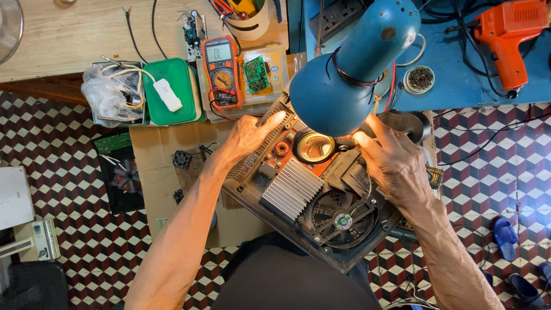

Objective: The person uses a magnifying glass to inspect the interior of an open electronic device, then uses a cordless drill to remove screws from a separate panel containing a fan and circuit board. The person handles the device casing and panel throughout.

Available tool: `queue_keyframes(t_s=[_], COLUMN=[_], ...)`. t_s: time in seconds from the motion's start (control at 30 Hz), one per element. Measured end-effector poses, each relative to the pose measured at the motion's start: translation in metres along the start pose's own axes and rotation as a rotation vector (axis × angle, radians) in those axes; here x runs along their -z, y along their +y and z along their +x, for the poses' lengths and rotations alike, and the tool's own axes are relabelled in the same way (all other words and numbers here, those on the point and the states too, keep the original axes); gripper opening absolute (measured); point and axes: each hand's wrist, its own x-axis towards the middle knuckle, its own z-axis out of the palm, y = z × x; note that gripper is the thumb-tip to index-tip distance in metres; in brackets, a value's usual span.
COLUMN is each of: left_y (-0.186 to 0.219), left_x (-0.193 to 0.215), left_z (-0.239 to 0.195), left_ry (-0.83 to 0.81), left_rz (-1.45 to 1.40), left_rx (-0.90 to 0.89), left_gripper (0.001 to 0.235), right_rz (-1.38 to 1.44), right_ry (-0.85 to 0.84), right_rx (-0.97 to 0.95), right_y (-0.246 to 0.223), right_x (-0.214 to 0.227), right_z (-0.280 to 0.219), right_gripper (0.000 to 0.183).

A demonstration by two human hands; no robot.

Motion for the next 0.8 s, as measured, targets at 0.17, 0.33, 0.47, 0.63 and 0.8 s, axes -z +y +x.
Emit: queue_keyframes(t_s=[0.17,0.33,0.47,0.63,0.8], left_y=[0.009,0.024,0.032,0.036,0.047], left_x=[0.003,0.008,0.011,0.009,0.007], left_z=[-0.003,-0.011,-0.014,-0.014,-0.032], left_ry=[0.035,-0.004,-0.04,-0.032,-0.044], left_rz=[0.051,-0.079,-0.127,-0.119,-0.236], left_rx=[-0.206,0.072,0.101,0.11,0.145], left_gripper=[0.054,0.079,0.078,0.075,0.071], right_rz=[0.004,-0.004,-0.018,-0.035,0.038], right_ry=[0.02,0.008,-0.009,-0.008,-0.026], right_rx=[0.019,-0.002,-0.009,0.002,-0.018], right_y=[-0.001,0.0,0.002,0.002,-0.002], right_x=[0.002,0.003,0.002,0.0,0.003], right_z=[0.001,0.0,0.0,0.001,0.004], right_gripper=[0.025,0.025,0.022,0.023,0.023])
